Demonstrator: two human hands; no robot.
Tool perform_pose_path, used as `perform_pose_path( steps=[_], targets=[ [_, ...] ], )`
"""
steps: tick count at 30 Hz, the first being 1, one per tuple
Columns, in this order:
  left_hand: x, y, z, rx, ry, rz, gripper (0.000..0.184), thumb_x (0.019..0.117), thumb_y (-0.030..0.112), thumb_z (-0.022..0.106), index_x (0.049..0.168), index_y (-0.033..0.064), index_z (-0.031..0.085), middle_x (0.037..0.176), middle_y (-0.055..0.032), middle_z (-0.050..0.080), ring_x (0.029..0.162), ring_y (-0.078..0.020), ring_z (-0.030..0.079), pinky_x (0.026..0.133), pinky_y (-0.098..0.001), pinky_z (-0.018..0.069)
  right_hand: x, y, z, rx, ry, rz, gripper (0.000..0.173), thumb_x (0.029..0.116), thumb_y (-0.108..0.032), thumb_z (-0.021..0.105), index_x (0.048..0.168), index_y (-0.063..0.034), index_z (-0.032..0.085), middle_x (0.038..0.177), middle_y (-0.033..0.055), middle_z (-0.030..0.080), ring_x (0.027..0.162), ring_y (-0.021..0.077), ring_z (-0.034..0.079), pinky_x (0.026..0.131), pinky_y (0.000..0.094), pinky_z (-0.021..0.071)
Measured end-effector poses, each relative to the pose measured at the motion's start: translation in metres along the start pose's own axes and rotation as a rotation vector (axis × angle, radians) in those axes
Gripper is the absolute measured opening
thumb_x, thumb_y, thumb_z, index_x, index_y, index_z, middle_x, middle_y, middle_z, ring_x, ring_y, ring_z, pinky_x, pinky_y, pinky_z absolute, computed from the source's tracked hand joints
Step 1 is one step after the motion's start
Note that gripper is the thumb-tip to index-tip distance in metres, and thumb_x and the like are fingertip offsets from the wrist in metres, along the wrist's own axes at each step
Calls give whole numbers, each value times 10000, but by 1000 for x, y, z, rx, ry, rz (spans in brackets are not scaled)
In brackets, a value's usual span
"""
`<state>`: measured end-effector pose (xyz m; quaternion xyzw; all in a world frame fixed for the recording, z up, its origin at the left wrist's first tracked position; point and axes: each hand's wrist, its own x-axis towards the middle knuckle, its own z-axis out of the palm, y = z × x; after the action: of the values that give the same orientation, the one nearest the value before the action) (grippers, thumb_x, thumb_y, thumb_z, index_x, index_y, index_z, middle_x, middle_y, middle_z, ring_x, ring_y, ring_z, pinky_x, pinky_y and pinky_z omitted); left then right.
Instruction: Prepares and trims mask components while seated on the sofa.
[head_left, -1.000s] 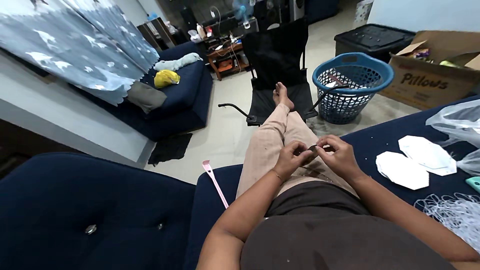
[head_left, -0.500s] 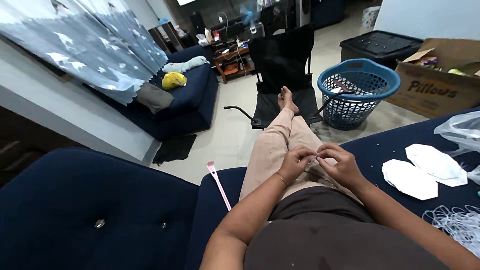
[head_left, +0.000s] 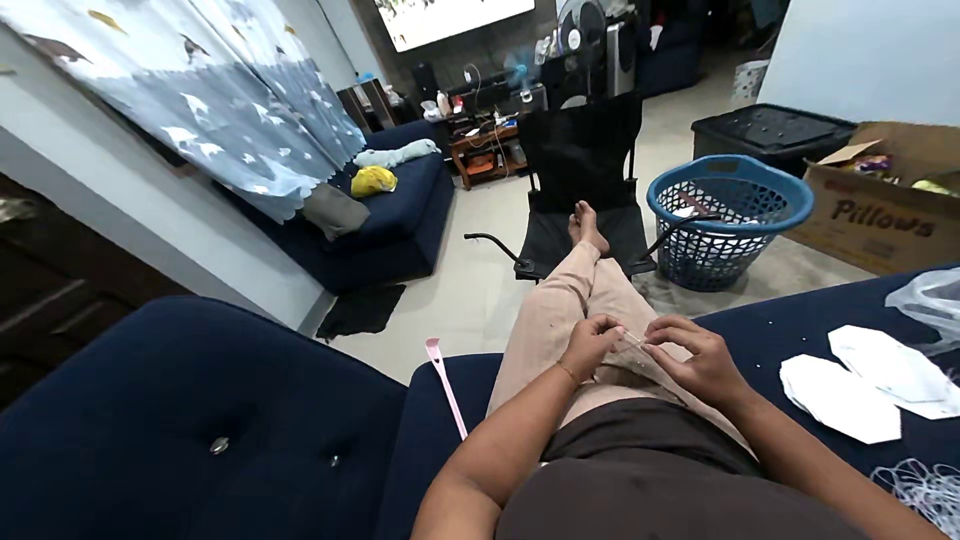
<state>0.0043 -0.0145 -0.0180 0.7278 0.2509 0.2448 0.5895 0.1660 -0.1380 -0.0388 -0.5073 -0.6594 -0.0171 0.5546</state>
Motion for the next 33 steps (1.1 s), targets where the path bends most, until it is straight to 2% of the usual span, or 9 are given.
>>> perform_pose_path(
  steps=[7,9,13,16,19,22,28,30,33],
  targets=[
    [2,-2,-1,-57,-62,-113,194,1026,50,508,1114,-56,645,1191,-108,654,906,-71,616,724,-252,513,5,-9,-7,107,15,-53,150,908,-175,702,861,-39,744,995,58,720,995,64,675,895,213,565],
    [2,-2,-2,-91,-85,-135,193,1034,60,486,1097,-33,643,1204,-92,667,930,-71,632,719,-256,519,7,-13,-12,174,20,-50,129,908,-169,713,871,-49,740,1007,41,717,1003,62,675,889,221,576],
    [0,1,-1,-155,-160,-195,181,1061,73,455,1075,7,623,1067,-38,695,854,-50,640,677,-232,517,12,-19,-21,257,33,-61,128,925,-207,727,872,-91,730,1021,-3,709,1002,45,671,869,212,579],
    [0,-1,-1,-178,-211,-198,176,1067,80,442,1087,0,597,927,-42,709,759,-68,662,640,-229,528,13,-19,-28,273,36,-53,142,932,-238,730,866,-112,731,1016,-20,713,993,44,674,856,211,580],
    [-1,-2,0,-143,-224,-160,149,1056,72,469,1050,6,603,792,24,595,630,-20,535,574,-184,456,12,-15,-33,258,44,-48,152,928,-255,732,846,-128,718,996,-34,712,979,37,674,845,202,577],
    [-1,-6,-2,-130,-231,-97,125,1034,47,497,1041,-3,612,734,56,550,604,2,486,571,-172,426,10,-10,-36,248,44,-47,176,931,-264,733,822,-132,693,973,-36,705,957,38,671,824,201,572],
    [1,-9,-2,-71,-193,-55,127,1027,51,524,1057,-26,620,746,49,561,615,6,500,588,-171,442,4,3,-38,212,56,-41,217,927,-267,735,793,-104,682,946,-14,707,944,48,672,823,210,572],
    [1,-8,-2,-19,-173,-73,144,1027,57,533,1073,-40,627,816,19,582,660,-5,513,617,-183,452,4,4,-38,207,58,-41,220,926,-268,732,788,-104,681,941,-13,707,947,46,672,828,209,570],
    [0,-5,-4,10,-190,-112,188,1034,87,524,1128,-40,626,1111,-63,647,794,-19,560,658,-201,457,5,-1,-38,211,51,-32,222,930,-270,730,791,-103,684,945,-13,709,951,41,671,837,209,568]
  ],
)
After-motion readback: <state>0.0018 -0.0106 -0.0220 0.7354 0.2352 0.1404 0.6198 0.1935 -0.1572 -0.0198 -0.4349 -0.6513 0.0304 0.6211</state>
